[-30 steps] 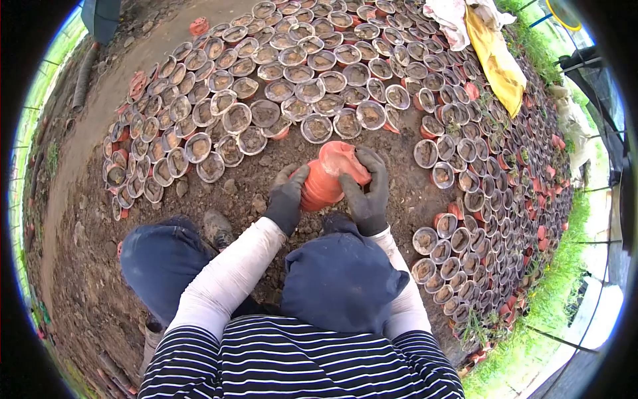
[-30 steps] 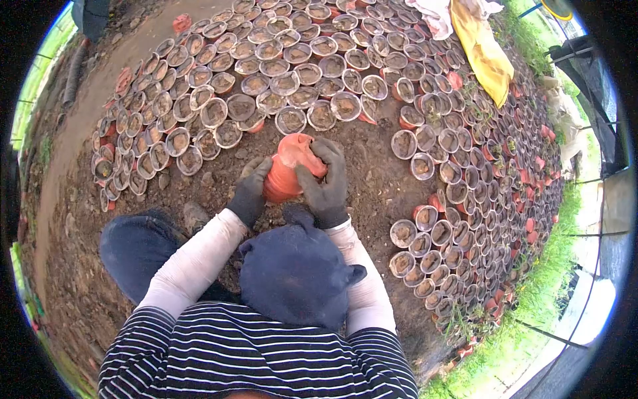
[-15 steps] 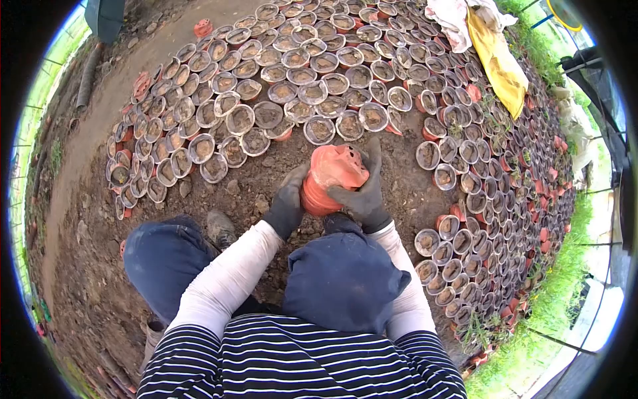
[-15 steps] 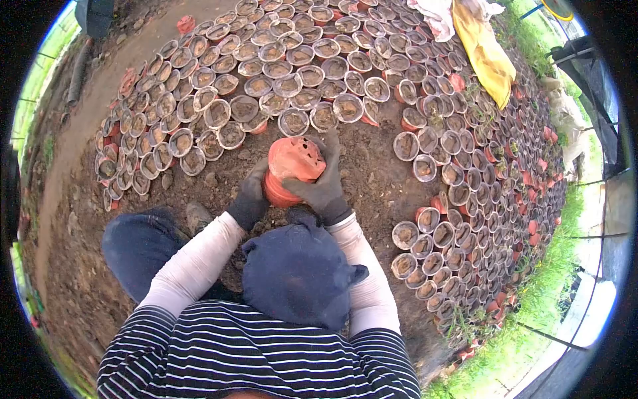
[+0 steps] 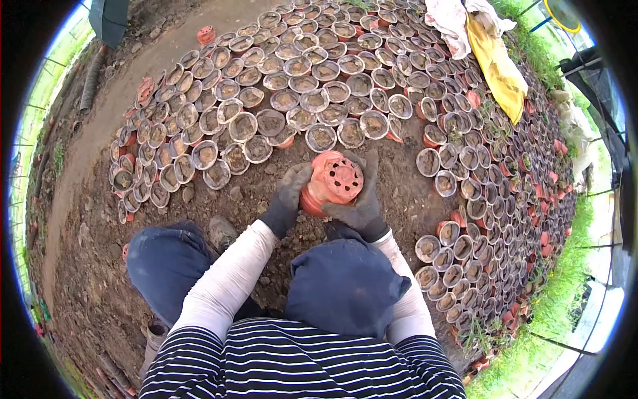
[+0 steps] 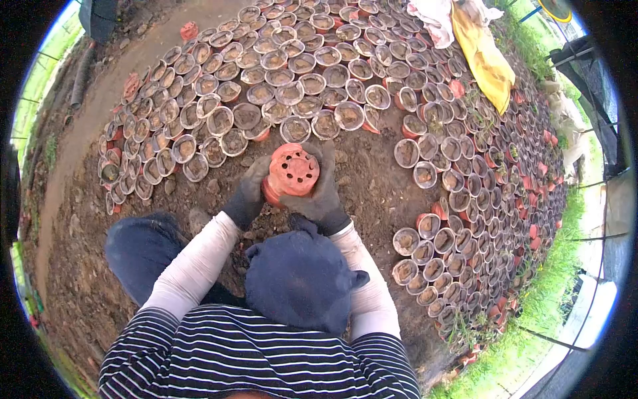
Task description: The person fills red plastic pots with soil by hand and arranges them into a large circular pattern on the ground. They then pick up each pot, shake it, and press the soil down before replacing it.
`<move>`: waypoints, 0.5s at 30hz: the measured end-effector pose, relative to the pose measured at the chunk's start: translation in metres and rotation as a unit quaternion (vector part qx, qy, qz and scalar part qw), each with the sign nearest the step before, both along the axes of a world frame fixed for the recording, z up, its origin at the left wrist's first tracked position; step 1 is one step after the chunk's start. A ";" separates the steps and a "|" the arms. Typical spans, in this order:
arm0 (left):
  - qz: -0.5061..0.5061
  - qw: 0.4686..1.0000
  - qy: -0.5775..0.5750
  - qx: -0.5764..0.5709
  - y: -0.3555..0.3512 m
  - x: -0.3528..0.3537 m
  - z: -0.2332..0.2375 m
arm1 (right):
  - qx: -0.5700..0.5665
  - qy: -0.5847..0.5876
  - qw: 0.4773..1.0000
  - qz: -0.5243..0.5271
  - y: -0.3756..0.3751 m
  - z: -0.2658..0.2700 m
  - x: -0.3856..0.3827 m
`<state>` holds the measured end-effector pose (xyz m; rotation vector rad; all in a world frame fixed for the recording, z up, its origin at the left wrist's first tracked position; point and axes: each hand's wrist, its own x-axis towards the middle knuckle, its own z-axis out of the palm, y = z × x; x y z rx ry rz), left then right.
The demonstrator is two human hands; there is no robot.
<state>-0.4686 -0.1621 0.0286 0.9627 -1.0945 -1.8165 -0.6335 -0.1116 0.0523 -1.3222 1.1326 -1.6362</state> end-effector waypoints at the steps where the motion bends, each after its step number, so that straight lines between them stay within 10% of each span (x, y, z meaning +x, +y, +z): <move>1: -0.011 0.998 -0.027 -0.057 0.002 0.001 0.000 | 0.009 0.007 0.999 0.031 0.000 0.002 -0.003; 5: -0.035 0.999 -0.020 -0.031 -0.003 -0.001 0.017 | 0.063 0.034 0.993 0.091 0.001 0.019 -0.014; 11: -0.142 0.985 0.035 0.087 -0.019 0.005 0.015 | -0.051 0.377 0.923 0.057 0.007 0.009 -0.020; 15: -0.115 0.985 0.026 0.123 -0.023 0.004 0.009 | -0.011 0.335 0.939 0.076 0.010 -0.002 -0.017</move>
